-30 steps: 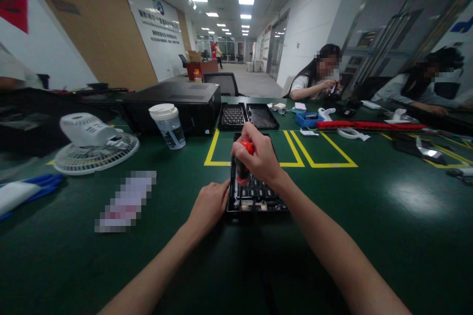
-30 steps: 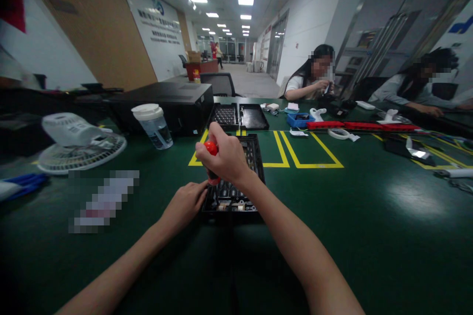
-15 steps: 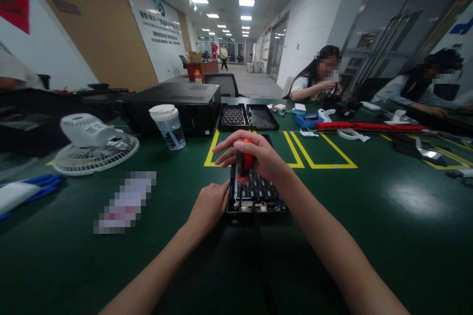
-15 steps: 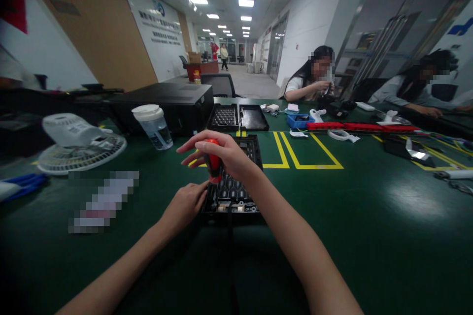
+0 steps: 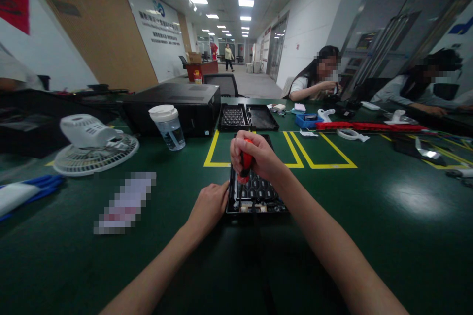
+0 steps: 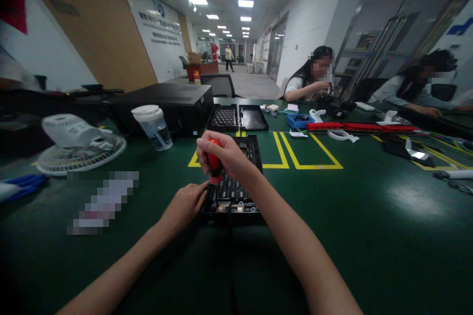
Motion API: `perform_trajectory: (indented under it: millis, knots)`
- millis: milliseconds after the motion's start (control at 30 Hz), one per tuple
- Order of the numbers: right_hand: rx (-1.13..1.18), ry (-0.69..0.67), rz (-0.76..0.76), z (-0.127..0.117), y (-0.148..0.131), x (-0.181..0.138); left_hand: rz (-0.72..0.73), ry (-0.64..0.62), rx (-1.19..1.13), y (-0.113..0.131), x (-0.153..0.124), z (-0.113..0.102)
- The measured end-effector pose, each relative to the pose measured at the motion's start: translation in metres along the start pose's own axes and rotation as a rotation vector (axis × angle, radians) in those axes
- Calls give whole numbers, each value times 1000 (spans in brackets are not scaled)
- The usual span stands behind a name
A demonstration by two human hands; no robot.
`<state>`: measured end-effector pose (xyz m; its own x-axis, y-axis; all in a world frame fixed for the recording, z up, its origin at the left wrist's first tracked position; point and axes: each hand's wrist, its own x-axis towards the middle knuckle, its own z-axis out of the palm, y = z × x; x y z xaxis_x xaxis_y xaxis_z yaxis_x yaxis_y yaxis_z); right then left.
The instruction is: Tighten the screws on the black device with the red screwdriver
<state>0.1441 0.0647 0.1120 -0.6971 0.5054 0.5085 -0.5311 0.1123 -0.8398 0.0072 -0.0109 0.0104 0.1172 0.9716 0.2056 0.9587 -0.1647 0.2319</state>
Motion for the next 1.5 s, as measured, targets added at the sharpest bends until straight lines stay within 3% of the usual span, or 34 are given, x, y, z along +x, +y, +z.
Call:
perform_trajectory:
  millis: [200,500,1500]
  knots:
    - [85,-96,47,-5,0,2,1,-2,7,-2,1,1]
    - [102,-136,114,-4,-6,0,8,-2,11,0,0,0]
    - [-43,-173,173,-18,-26,-4,2,-1,-6,0,-1,-2]
